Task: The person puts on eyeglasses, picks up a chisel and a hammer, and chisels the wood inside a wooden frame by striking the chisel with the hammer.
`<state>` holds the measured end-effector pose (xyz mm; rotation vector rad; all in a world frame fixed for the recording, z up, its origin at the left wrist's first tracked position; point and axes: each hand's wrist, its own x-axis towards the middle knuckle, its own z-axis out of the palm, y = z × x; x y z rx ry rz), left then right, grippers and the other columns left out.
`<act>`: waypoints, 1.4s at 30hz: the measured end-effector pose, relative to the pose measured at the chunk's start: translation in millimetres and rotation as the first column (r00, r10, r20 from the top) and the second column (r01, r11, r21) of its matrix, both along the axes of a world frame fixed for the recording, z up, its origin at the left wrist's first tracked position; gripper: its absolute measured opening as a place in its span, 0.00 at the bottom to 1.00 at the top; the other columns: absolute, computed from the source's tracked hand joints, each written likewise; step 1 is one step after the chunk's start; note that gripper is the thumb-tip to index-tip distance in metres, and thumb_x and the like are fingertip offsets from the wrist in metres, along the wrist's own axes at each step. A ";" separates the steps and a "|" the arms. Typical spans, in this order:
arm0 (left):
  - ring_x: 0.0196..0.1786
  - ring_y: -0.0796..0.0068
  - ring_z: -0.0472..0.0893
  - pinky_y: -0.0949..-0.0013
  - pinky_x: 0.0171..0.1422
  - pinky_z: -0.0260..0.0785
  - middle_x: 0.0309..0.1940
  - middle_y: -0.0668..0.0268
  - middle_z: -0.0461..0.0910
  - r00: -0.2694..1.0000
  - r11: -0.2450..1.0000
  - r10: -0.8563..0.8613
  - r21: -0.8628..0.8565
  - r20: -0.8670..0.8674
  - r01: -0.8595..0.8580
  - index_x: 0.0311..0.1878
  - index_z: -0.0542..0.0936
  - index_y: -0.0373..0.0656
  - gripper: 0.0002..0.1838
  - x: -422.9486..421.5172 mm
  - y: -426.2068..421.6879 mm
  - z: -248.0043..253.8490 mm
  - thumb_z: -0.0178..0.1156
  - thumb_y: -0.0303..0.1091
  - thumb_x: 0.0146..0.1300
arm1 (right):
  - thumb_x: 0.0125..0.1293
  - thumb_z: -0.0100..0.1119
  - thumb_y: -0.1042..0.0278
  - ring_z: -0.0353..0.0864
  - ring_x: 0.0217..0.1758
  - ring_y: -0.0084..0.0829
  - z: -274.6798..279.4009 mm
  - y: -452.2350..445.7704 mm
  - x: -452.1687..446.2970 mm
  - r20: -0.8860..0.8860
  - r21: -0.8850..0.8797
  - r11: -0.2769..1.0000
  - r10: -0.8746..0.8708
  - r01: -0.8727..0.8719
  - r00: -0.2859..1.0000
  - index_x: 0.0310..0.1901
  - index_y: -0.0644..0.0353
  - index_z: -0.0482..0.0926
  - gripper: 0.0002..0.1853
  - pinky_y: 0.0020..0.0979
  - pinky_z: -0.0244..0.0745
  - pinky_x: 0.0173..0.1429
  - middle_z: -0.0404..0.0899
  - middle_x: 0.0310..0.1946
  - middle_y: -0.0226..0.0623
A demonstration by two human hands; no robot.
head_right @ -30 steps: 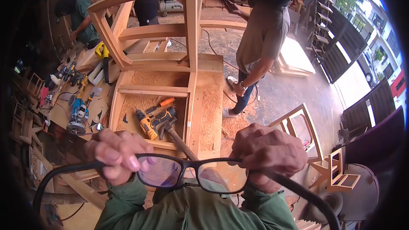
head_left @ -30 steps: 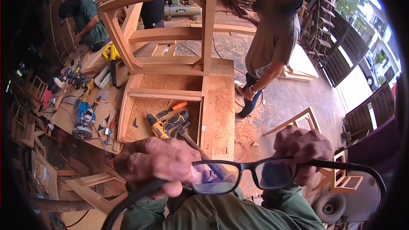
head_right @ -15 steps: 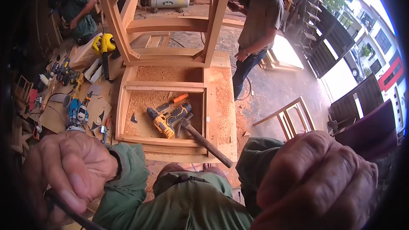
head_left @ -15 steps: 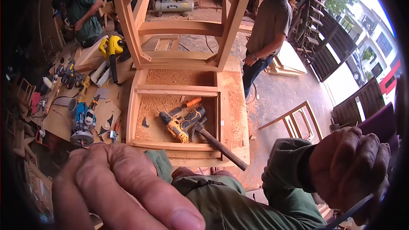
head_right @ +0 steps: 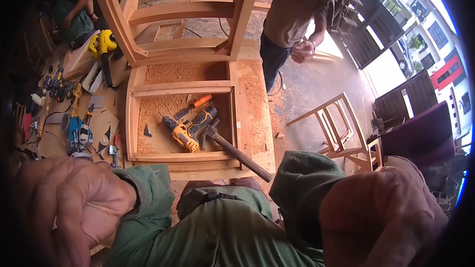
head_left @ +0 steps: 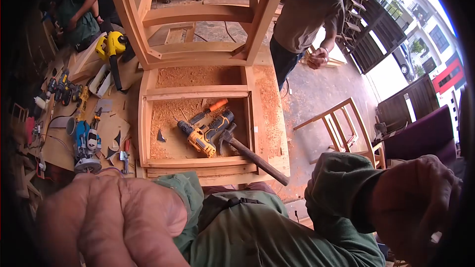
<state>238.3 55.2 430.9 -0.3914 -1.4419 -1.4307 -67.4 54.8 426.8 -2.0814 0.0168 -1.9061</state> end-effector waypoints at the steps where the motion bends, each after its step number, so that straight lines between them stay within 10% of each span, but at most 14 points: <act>1: 0.56 0.67 0.82 0.61 0.59 0.77 0.52 0.64 0.82 1.000 1.000 0.013 -0.002 -0.006 -0.014 0.47 0.83 0.42 0.09 -7.3 -3.0 -1.9 0.67 0.31 0.65 | 0.66 0.67 0.65 0.82 0.33 0.28 -3.4 -5.3 -6.4 -0.001 0.015 1.000 -0.003 0.003 1.000 0.41 0.60 0.83 0.08 0.29 0.76 0.39 0.82 0.34 0.37; 9: 0.52 0.51 0.85 0.51 0.58 0.81 0.52 0.50 0.82 0.942 0.950 0.311 -0.003 -0.130 -0.314 0.51 0.79 0.29 0.14 -98.7 -42.1 -72.4 0.64 0.30 0.68 | 0.68 0.65 0.65 0.86 0.38 0.36 -57.6 -49.6 -77.5 -0.065 0.256 0.960 -0.101 0.114 0.993 0.44 0.66 0.83 0.12 0.35 0.80 0.45 0.85 0.37 0.44; 13: 0.46 0.55 0.86 0.55 0.53 0.82 0.40 0.47 0.85 0.631 0.734 0.599 -0.021 0.493 -0.679 0.45 0.80 0.31 0.20 -109.3 -37.8 -147.4 0.72 0.39 0.62 | 0.71 0.64 0.59 0.87 0.42 0.36 -120.8 -70.7 -126.3 -0.591 0.697 0.581 0.135 0.420 0.795 0.48 0.69 0.83 0.17 0.33 0.80 0.50 0.86 0.39 0.46; 15: 0.50 0.60 0.85 0.62 0.59 0.78 0.45 0.50 0.85 0.482 0.775 0.490 -0.110 0.726 -0.622 0.47 0.83 0.30 0.18 -107.4 -30.5 -185.6 0.72 0.34 0.61 | 0.74 0.59 0.51 0.84 0.47 0.31 -205.9 -73.5 -176.0 -0.516 0.857 0.189 0.339 0.480 0.787 0.55 0.67 0.81 0.24 0.32 0.77 0.52 0.86 0.44 0.39; 17: 0.55 0.61 0.84 0.61 0.63 0.75 0.49 0.51 0.84 0.526 0.735 0.143 0.266 0.839 -0.624 0.51 0.82 0.30 0.18 -109.4 -2.8 -216.6 0.70 0.31 0.61 | 0.77 0.44 0.38 0.80 0.58 0.33 -326.7 -57.7 -244.3 -0.649 0.743 -0.052 0.190 0.668 0.737 0.61 0.66 0.77 0.34 0.32 0.74 0.58 0.83 0.54 0.40; 19: 0.56 0.62 0.83 0.61 0.63 0.75 0.51 0.51 0.83 0.560 0.713 -0.015 0.402 0.829 -0.575 0.53 0.82 0.30 0.19 -102.8 12.7 -232.0 0.70 0.30 0.61 | 0.76 0.46 0.39 0.69 0.72 0.39 -411.9 -15.8 -277.3 -0.373 0.912 -0.269 -0.237 0.309 0.897 0.70 0.64 0.68 0.35 0.39 0.67 0.71 0.73 0.67 0.44; 21: 0.57 0.65 0.82 0.62 0.63 0.74 0.53 0.54 0.83 0.574 0.718 -0.094 0.455 0.813 -0.527 0.56 0.81 0.32 0.20 -97.2 10.8 -236.8 0.70 0.29 0.61 | 0.76 0.47 0.44 0.68 0.72 0.45 -540.4 35.6 -317.4 -0.729 0.678 -0.309 -0.168 0.667 0.664 0.72 0.62 0.64 0.34 0.39 0.66 0.72 0.70 0.69 0.48; 22: 0.58 0.68 0.82 0.64 0.63 0.73 0.54 0.56 0.83 0.565 0.739 -0.117 0.452 0.816 -0.499 0.58 0.81 0.35 0.21 -91.7 7.0 -235.8 0.71 0.29 0.61 | 0.76 0.46 0.47 0.66 0.74 0.48 -587.7 80.8 -315.6 -0.964 0.250 0.001 0.090 0.968 0.249 0.73 0.65 0.61 0.34 0.38 0.61 0.75 0.68 0.70 0.53; 23: 0.58 0.70 0.81 0.66 0.62 0.73 0.55 0.59 0.83 0.558 0.761 -0.134 0.446 0.819 -0.471 0.59 0.81 0.38 0.23 -86.2 2.1 -234.7 0.71 0.28 0.61 | 0.77 0.44 0.48 0.66 0.74 0.48 -717.0 139.5 -338.5 -0.961 0.261 0.174 -0.047 0.950 0.273 0.74 0.66 0.60 0.34 0.40 0.60 0.76 0.66 0.71 0.55; 24: 0.58 0.71 0.81 0.66 0.62 0.73 0.55 0.59 0.83 0.557 0.770 -0.132 0.439 0.820 -0.463 0.59 0.81 0.37 0.22 -79.7 -3.6 -234.1 0.71 0.28 0.61 | 0.73 0.42 0.33 0.61 0.78 0.49 -683.3 148.3 -247.4 -0.693 0.600 -0.555 -0.001 0.576 0.721 0.73 0.74 0.60 0.46 0.39 0.53 0.80 0.65 0.72 0.58; 26: 0.58 0.71 0.81 0.66 0.62 0.73 0.54 0.59 0.83 0.560 0.782 -0.106 0.417 0.822 -0.464 0.59 0.80 0.36 0.22 -65.8 -14.9 -232.8 0.70 0.28 0.62 | 0.71 0.46 0.35 0.65 0.75 0.49 -703.9 187.0 -211.3 -0.429 0.760 -0.391 0.297 0.519 0.853 0.72 0.65 0.64 0.42 0.39 0.58 0.77 0.68 0.70 0.54; 29: 0.59 0.71 0.80 0.65 0.62 0.73 0.53 0.60 0.83 0.522 0.799 -0.052 0.349 0.851 -0.490 0.59 0.80 0.35 0.21 -63.1 -31.7 -224.1 0.68 0.28 0.63 | 0.65 0.61 0.41 0.71 0.69 0.47 -623.5 173.9 -205.5 -0.529 0.846 0.241 0.492 0.475 0.692 0.69 0.55 0.70 0.36 0.41 0.70 0.69 0.72 0.67 0.48; 33: 0.58 0.73 0.80 0.65 0.61 0.76 0.54 0.60 0.81 0.443 0.754 -0.094 0.354 0.891 -0.553 0.60 0.79 0.35 0.23 -57.4 -36.6 -238.6 0.70 0.31 0.63 | 0.64 0.62 0.44 0.72 0.68 0.46 -597.4 166.8 -177.5 -0.347 0.828 -0.190 0.566 0.528 0.748 0.69 0.56 0.70 0.36 0.41 0.71 0.68 0.72 0.67 0.48; 42: 0.48 0.55 0.82 0.59 0.55 0.74 0.50 0.48 0.82 -0.120 0.783 0.202 -0.234 0.972 -0.576 0.58 0.79 0.36 0.29 -9.5 -9.8 -313.2 0.70 0.47 0.60 | 0.62 0.63 0.50 0.74 0.65 0.44 -565.3 171.2 -153.7 -0.260 0.787 -0.401 0.474 0.469 0.841 0.68 0.57 0.71 0.34 0.40 0.73 0.66 0.74 0.65 0.47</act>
